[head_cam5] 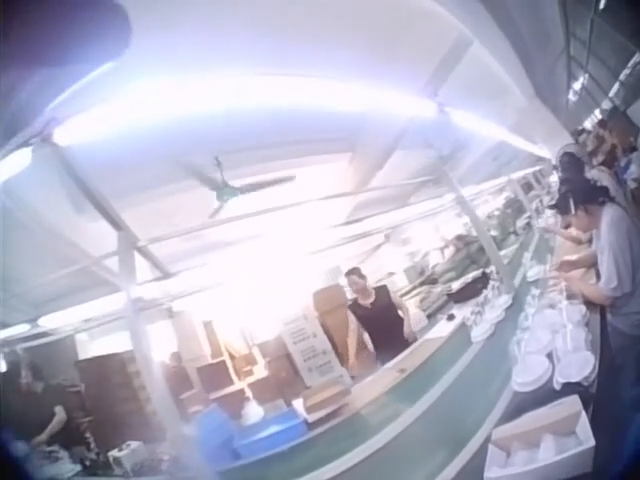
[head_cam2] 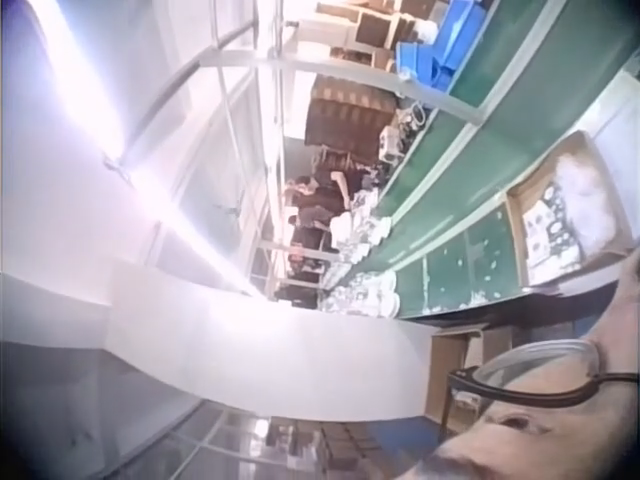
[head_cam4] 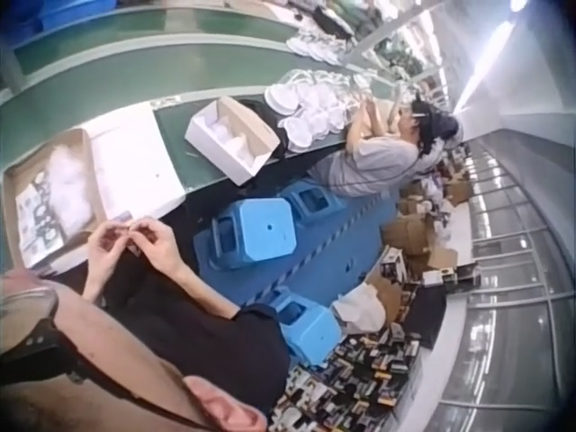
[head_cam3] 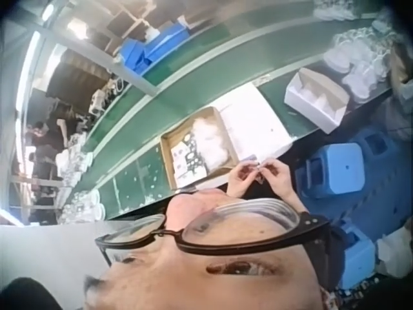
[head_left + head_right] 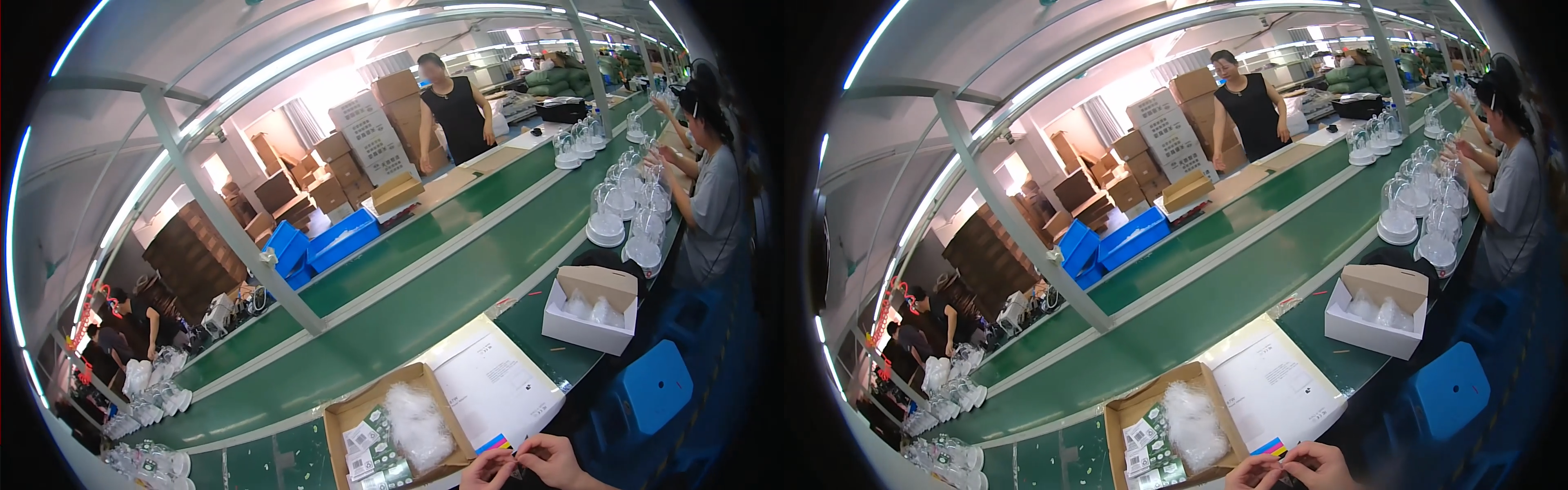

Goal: Unpack electronic components and prepare lighting fixture parts on an assembly line.

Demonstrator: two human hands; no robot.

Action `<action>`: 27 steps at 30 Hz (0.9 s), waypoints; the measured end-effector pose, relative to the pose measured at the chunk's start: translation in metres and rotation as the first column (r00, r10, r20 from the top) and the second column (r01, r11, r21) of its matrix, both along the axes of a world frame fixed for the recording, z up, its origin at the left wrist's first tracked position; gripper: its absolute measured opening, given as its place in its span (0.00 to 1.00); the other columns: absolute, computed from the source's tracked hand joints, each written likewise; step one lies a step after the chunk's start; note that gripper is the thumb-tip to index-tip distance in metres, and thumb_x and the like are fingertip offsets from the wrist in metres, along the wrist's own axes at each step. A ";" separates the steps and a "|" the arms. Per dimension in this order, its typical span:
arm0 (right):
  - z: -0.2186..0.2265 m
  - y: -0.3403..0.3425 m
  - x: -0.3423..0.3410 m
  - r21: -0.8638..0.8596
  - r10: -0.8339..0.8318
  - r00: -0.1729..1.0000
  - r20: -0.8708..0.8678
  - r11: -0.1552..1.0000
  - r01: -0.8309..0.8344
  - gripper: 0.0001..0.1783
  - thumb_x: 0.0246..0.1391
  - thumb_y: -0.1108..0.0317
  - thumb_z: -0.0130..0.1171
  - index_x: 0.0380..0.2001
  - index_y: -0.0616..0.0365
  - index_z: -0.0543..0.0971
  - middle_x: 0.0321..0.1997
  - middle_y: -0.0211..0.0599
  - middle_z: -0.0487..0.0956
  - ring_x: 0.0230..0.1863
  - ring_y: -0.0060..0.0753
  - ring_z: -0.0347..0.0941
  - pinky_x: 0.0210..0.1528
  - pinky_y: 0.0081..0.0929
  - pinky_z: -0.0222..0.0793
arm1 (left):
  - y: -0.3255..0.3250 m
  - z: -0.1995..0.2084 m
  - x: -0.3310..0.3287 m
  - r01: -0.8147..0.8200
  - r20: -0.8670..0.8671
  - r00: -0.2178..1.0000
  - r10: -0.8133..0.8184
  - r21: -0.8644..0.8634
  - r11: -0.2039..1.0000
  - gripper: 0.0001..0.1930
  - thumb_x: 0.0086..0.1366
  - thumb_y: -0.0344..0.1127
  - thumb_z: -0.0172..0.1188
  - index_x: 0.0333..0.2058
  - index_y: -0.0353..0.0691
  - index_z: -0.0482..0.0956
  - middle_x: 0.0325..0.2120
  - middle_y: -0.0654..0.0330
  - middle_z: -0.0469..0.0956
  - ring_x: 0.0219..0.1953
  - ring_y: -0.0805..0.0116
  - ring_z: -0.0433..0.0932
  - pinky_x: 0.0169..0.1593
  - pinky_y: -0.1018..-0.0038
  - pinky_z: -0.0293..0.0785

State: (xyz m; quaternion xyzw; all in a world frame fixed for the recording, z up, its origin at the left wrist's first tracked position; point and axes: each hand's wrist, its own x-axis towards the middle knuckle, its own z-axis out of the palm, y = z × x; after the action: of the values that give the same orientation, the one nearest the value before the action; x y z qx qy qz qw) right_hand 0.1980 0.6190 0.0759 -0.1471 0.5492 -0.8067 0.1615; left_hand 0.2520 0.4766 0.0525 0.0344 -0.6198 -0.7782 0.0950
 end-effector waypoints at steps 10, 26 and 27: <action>0.015 -0.005 -0.003 0.125 -0.055 0.961 -0.272 0.988 0.092 0.03 0.54 0.81 0.54 0.31 0.64 0.76 0.31 0.32 0.73 0.30 0.21 0.71 0.31 0.16 0.66 | -0.006 -0.001 -0.007 0.013 -0.017 1.000 -0.013 -0.023 1.000 0.13 0.63 0.23 0.56 0.46 0.31 0.71 0.34 0.56 0.78 0.36 0.71 0.78 0.39 0.76 0.77; -0.002 -0.001 0.001 0.092 0.037 0.995 -0.096 0.995 -0.028 0.04 0.54 0.80 0.55 0.35 0.67 0.76 0.37 0.37 0.75 0.32 0.22 0.74 0.36 0.17 0.72 | -0.003 0.009 0.000 0.035 0.006 0.999 -0.035 -0.007 0.999 0.14 0.63 0.22 0.55 0.48 0.32 0.70 0.35 0.56 0.78 0.36 0.71 0.78 0.40 0.77 0.76; -0.002 -0.002 0.002 0.094 0.028 0.996 -0.088 0.995 -0.020 0.04 0.54 0.80 0.55 0.35 0.67 0.76 0.37 0.37 0.75 0.32 0.22 0.74 0.36 0.17 0.72 | -0.003 0.007 0.000 0.022 0.008 1.000 -0.022 0.000 1.000 0.14 0.63 0.22 0.55 0.48 0.33 0.70 0.35 0.57 0.78 0.35 0.72 0.78 0.39 0.77 0.76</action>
State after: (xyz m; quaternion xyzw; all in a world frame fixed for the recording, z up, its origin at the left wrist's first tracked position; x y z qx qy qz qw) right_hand 0.1996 0.6174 0.0736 -0.1819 0.5911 -0.7708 0.1533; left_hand 0.2523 0.4740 0.0599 0.0307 -0.6207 -0.7789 0.0838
